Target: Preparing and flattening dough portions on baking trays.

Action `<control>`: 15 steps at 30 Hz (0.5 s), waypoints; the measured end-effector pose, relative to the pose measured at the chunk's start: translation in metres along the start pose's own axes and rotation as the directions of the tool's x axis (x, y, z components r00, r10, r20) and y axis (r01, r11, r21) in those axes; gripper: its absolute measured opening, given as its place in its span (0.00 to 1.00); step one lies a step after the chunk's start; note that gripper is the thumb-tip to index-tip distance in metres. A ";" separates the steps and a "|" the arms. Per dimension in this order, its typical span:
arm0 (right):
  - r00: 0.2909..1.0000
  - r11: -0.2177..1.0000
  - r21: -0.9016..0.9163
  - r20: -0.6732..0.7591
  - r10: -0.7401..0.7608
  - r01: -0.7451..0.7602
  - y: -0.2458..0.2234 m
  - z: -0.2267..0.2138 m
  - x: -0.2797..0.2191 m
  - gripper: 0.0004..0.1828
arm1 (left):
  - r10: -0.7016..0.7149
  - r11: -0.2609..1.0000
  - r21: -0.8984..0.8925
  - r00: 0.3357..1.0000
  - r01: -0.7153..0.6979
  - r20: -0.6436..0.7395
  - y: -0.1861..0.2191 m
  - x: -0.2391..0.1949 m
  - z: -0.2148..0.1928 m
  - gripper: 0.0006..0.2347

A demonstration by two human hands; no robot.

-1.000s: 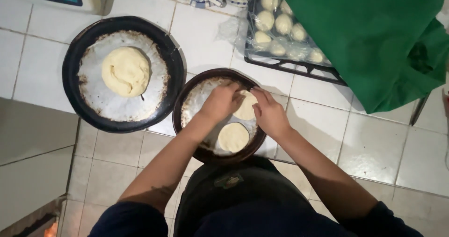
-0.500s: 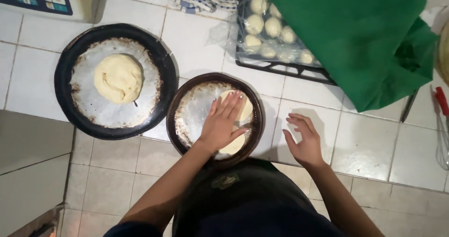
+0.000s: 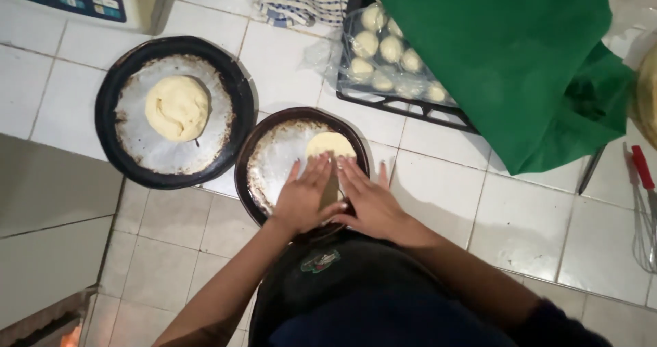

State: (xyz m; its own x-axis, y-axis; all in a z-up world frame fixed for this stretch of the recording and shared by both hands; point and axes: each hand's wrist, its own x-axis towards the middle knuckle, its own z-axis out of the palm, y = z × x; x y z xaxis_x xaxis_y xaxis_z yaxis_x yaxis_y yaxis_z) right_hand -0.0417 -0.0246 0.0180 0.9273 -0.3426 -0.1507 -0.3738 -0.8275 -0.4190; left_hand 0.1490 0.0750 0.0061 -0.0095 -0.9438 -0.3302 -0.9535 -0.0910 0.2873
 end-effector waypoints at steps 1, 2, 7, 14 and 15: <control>0.996 0.999 -0.033 0.092 0.014 -0.011 -0.006 -0.004 0.006 0.56 | 0.036 0.999 0.021 0.998 -0.035 -0.051 0.002 -0.004 0.011 0.44; 0.983 0.997 -0.070 0.179 0.027 -0.014 -0.011 -0.008 0.015 0.61 | 0.070 0.997 0.046 0.992 -0.066 -0.105 0.001 -0.006 0.021 0.45; 0.974 0.997 -0.020 0.215 0.076 -0.073 0.000 -0.002 0.025 0.61 | 0.056 0.997 0.065 0.991 -0.048 -0.120 0.005 -0.001 0.005 0.43; 0.995 0.992 0.109 0.073 -0.074 0.066 0.027 0.002 0.042 0.58 | -0.002 1.000 -0.004 0.998 0.001 -0.057 0.005 0.026 -0.033 0.36; 0.995 0.993 0.106 0.069 -0.066 0.058 0.035 -0.005 0.043 0.58 | 0.008 1.000 -0.003 0.998 -0.008 -0.058 0.003 0.027 -0.037 0.36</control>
State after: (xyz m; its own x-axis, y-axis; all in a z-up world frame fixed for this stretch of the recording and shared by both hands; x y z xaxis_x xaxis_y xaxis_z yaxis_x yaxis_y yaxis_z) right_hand -0.0152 -0.0704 0.0015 0.9489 -0.2559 -0.1846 -0.3153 -0.7938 -0.5200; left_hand 0.1574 0.0374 0.0317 0.0004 -0.9612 -0.2757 -0.9524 -0.0844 0.2928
